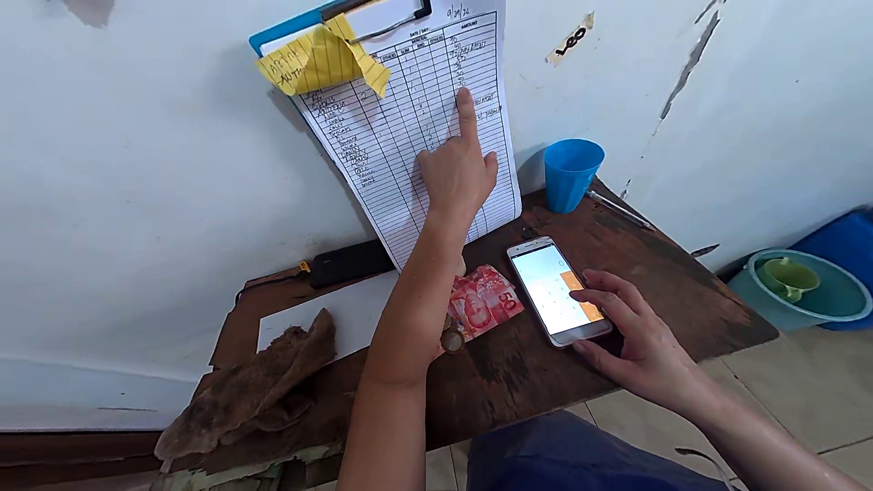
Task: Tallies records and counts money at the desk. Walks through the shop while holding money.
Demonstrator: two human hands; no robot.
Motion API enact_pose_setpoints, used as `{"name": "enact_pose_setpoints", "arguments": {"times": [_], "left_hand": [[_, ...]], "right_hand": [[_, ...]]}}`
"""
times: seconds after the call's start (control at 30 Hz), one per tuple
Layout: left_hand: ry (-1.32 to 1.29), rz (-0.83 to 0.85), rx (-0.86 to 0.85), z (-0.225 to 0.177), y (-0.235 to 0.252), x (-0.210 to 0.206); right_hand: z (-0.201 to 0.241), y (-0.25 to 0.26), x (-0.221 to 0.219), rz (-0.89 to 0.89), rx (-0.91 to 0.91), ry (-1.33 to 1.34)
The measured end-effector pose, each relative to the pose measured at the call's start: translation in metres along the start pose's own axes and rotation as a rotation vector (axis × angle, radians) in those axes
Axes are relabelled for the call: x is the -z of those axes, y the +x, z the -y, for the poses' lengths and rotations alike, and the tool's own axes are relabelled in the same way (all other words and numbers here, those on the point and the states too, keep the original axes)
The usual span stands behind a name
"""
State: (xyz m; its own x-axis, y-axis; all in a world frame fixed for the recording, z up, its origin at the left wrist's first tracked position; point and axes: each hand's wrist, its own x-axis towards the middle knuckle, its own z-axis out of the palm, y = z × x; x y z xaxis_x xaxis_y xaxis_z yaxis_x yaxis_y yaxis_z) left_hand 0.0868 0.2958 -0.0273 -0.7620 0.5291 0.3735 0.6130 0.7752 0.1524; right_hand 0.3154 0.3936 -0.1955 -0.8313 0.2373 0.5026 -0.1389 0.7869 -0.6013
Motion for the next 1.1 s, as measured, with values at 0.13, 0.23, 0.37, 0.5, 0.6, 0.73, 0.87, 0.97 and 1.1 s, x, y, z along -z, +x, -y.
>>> {"name": "enact_pose_setpoints", "arguments": {"times": [0.13,0.23,0.37,0.5,0.6,0.73,0.87,0.97,1.1], "left_hand": [[-0.013,0.000,-0.006,0.001,0.002,0.001],[-0.011,0.004,-0.015,0.001,0.001,0.001],[0.001,0.028,-0.014,0.000,0.002,0.001],[-0.014,0.059,-0.013,0.001,0.001,0.004],[-0.046,0.045,-0.008,0.003,0.003,0.008],[-0.013,0.079,-0.009,0.004,0.002,0.001],[-0.045,0.014,-0.048,0.011,0.010,-0.005],[-0.057,-0.005,-0.048,0.012,0.010,-0.006],[-0.051,0.017,-0.049,0.013,0.011,-0.007]], "right_hand": [[0.000,0.000,-0.001,0.001,0.001,-0.025],[0.000,0.000,-0.001,-0.011,0.012,-0.028],[0.000,0.000,-0.002,-0.022,0.012,-0.042],[0.003,0.000,-0.001,-0.011,0.000,-0.045],[0.005,0.008,0.006,0.001,0.020,0.003],[0.006,0.004,0.026,0.098,-0.023,0.026],[0.003,0.003,0.032,0.132,-0.007,-0.092],[0.002,0.005,0.028,0.162,-0.002,-0.144],[0.006,0.007,0.022,0.183,0.023,-0.202]]}}
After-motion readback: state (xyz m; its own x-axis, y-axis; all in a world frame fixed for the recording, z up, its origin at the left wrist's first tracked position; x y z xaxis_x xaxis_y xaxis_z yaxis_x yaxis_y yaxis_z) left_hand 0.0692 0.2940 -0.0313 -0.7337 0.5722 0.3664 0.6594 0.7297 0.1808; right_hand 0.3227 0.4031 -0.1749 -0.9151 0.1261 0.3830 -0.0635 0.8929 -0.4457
